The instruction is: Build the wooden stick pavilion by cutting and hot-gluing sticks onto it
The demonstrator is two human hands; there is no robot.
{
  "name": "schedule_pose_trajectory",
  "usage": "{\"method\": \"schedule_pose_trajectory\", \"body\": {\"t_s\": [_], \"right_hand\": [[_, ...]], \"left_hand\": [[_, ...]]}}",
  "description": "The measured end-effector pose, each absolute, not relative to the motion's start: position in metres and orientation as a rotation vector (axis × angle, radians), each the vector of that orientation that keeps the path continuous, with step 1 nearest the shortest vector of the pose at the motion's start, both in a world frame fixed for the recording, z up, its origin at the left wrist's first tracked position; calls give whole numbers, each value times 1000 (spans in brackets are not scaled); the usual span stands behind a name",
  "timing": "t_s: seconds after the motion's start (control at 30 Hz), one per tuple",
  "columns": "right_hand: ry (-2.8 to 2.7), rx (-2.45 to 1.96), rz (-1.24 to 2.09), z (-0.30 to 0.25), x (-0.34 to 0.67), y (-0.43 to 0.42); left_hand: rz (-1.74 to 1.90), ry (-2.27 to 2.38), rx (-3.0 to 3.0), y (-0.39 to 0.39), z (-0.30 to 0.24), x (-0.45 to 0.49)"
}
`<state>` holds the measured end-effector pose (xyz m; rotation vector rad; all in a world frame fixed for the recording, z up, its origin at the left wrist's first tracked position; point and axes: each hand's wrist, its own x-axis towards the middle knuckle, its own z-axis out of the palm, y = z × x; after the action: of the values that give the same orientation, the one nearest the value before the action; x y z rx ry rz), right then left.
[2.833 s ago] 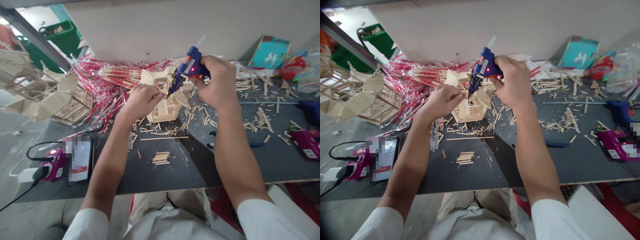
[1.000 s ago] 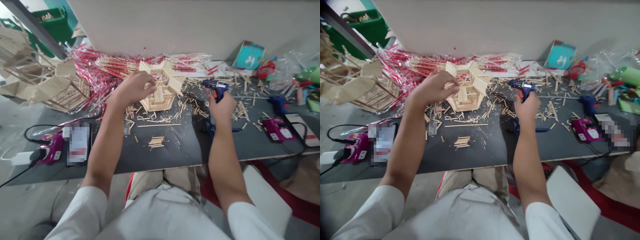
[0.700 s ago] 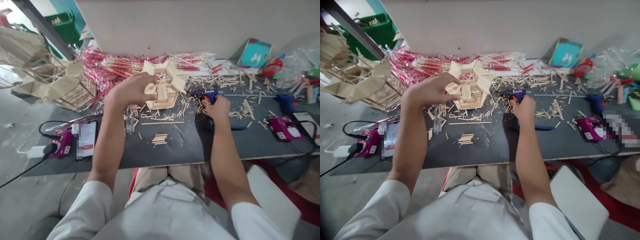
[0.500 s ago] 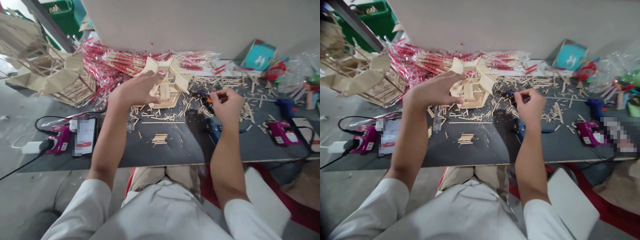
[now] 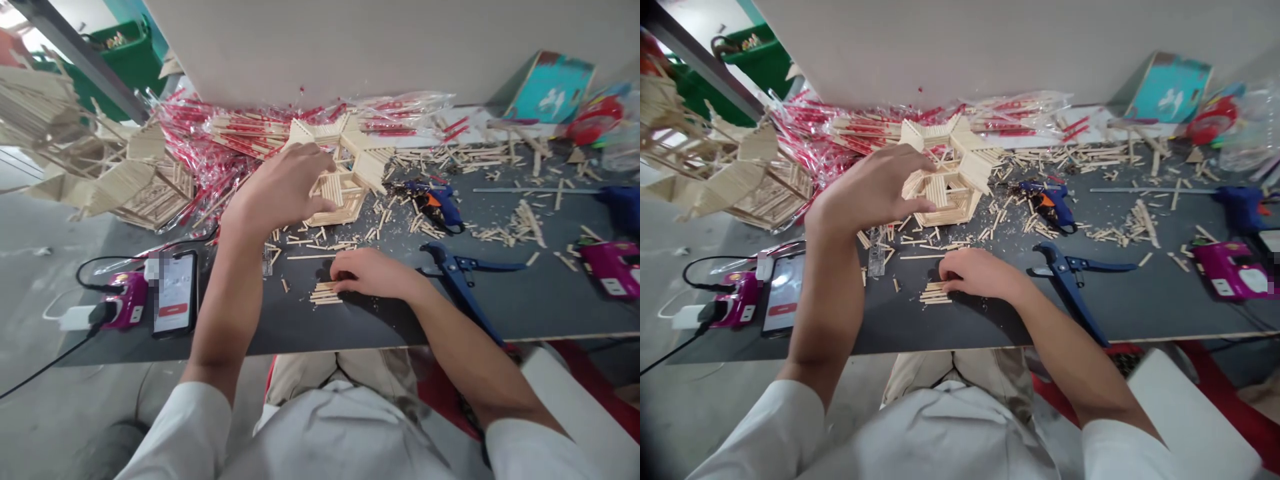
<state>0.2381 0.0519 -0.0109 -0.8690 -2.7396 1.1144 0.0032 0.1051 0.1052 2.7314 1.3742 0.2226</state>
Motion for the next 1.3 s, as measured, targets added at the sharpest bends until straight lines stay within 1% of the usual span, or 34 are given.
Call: {"method": "schedule_pose_trajectory", "body": {"t_s": [0.1, 0.23, 0.33, 0.43, 0.57, 0.7, 0.8, 0.93, 1.13, 1.3], "right_hand": [[-2741, -962, 1167, -7, 237, 51], [-2799, -1086, 1151, -4, 232, 47], [-2828, -1066, 1106, -4, 231, 44], [-2744, -999, 1152, -2, 238, 46], [-2453, -930, 1222, 2, 256, 54], [-1881, -839, 1464, -4, 264, 60], [-1467, -806, 1568, -12, 256, 62], [-1090, -866, 1655, -16, 234, 61], [-790, -852, 1658, -13, 212, 58], [-793, -899, 1640, -8, 207, 64]], "left_hand": [[157, 1302, 2770, 107, 103, 10], [119, 1378, 2764, 112, 94, 14], [138, 1424, 2770, 115, 91, 15], [165, 1406, 2784, 117, 91, 15], [173, 1385, 2792, 119, 90, 13], [177, 1372, 2808, 120, 87, 11], [172, 1366, 2817, 119, 88, 11], [151, 1391, 2794, 118, 90, 12], [165, 1379, 2777, 119, 90, 11], [197, 1380, 2774, 118, 90, 10]]}}
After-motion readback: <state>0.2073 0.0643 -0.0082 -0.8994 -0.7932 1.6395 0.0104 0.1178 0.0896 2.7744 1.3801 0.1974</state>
